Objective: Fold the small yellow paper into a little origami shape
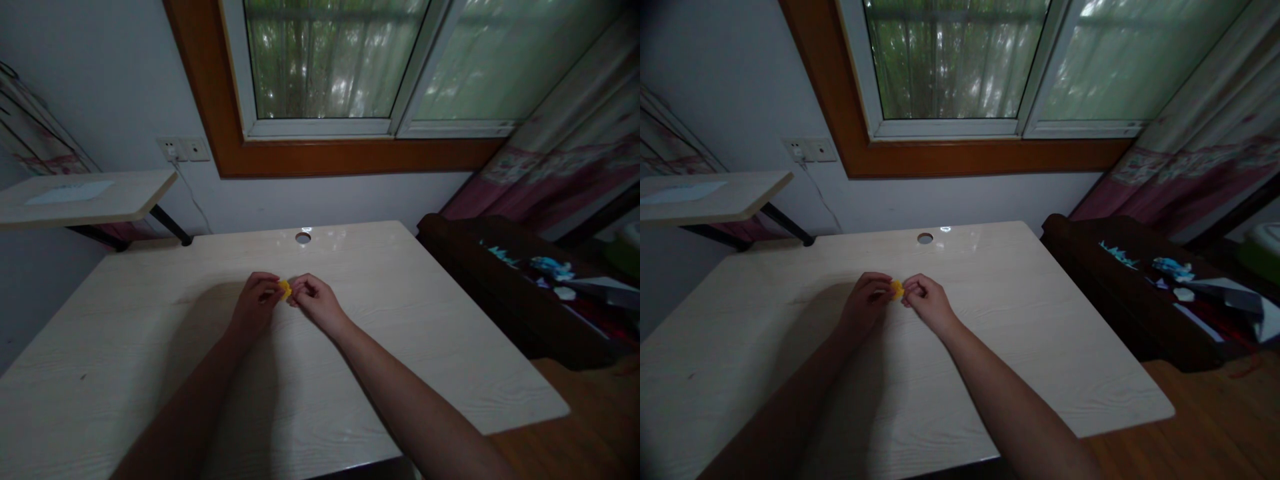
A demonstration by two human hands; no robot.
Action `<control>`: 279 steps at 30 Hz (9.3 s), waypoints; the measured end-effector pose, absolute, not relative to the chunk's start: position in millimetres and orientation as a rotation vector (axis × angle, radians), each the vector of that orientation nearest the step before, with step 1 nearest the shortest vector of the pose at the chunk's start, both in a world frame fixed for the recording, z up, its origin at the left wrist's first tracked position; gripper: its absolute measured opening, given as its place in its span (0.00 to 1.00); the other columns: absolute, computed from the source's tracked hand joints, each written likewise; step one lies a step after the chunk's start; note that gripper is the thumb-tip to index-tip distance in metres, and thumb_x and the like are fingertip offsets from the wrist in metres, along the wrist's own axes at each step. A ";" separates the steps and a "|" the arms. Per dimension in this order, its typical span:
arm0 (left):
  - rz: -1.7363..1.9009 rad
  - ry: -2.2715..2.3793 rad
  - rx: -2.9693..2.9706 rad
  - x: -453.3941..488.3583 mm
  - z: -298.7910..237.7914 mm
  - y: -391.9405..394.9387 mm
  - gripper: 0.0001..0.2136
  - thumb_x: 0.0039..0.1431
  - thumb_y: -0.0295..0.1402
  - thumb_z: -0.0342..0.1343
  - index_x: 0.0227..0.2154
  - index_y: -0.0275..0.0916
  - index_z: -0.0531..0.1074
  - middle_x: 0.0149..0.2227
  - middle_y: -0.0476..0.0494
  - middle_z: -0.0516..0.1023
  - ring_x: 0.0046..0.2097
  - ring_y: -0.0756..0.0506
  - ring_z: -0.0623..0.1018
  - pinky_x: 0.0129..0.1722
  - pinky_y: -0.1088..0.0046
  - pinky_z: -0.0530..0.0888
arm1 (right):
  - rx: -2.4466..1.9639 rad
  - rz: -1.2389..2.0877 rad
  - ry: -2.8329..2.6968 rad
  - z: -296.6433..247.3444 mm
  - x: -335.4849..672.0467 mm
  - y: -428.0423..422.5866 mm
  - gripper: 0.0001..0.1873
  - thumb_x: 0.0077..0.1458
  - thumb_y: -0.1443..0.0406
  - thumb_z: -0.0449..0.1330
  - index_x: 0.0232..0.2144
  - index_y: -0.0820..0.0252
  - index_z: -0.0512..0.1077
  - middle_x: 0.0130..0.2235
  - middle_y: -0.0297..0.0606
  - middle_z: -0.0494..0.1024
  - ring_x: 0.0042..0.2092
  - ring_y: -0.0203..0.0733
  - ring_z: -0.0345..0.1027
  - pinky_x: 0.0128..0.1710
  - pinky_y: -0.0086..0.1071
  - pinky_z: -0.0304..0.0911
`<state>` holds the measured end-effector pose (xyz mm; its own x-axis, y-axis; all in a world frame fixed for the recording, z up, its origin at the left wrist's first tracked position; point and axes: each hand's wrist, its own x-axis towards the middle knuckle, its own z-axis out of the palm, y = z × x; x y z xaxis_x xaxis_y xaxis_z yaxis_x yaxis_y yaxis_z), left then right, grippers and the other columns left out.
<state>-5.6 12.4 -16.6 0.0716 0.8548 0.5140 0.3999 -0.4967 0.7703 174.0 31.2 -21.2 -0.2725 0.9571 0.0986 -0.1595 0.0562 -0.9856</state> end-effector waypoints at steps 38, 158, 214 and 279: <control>1.399 1.136 2.056 -1.6 -9.8 5.4 0.05 0.60 0.28 0.58 0.38 0.40 0.71 0.45 0.42 0.71 0.46 0.47 0.76 0.44 0.66 0.81 | -0.934 0.871 -1.718 -8.2 178.4 24.3 0.04 0.55 0.62 0.63 0.31 0.55 0.77 0.32 0.37 0.74 0.31 0.37 0.67 0.30 0.30 0.64; 1.359 1.294 2.064 -4.9 -9.8 6.9 0.10 0.55 0.23 0.54 0.39 0.41 0.74 0.39 0.45 0.76 0.41 0.47 0.78 0.43 0.68 0.78 | -0.963 0.753 -1.810 -12.0 178.6 25.0 0.08 0.55 0.70 0.59 0.36 0.56 0.76 0.38 0.38 0.78 0.39 0.39 0.72 0.37 0.30 0.67; 1.206 1.207 1.327 -11.2 -13.1 13.7 0.11 0.54 0.41 0.61 0.33 0.38 0.75 0.33 0.47 0.79 0.37 0.46 0.77 0.42 0.70 0.74 | -0.690 1.421 -1.421 -13.7 182.4 25.4 0.12 0.58 0.58 0.62 0.41 0.56 0.78 0.40 0.38 0.75 0.34 0.36 0.71 0.34 0.31 0.70; 1.235 1.270 1.392 -4.2 -18.0 11.8 0.14 0.53 0.42 0.63 0.33 0.39 0.68 0.29 0.49 0.77 0.32 0.48 0.78 0.35 0.71 0.73 | -0.900 1.268 -1.455 -18.9 173.6 25.8 0.14 0.48 0.57 0.69 0.33 0.58 0.72 0.29 0.34 0.77 0.28 0.34 0.69 0.27 0.28 0.65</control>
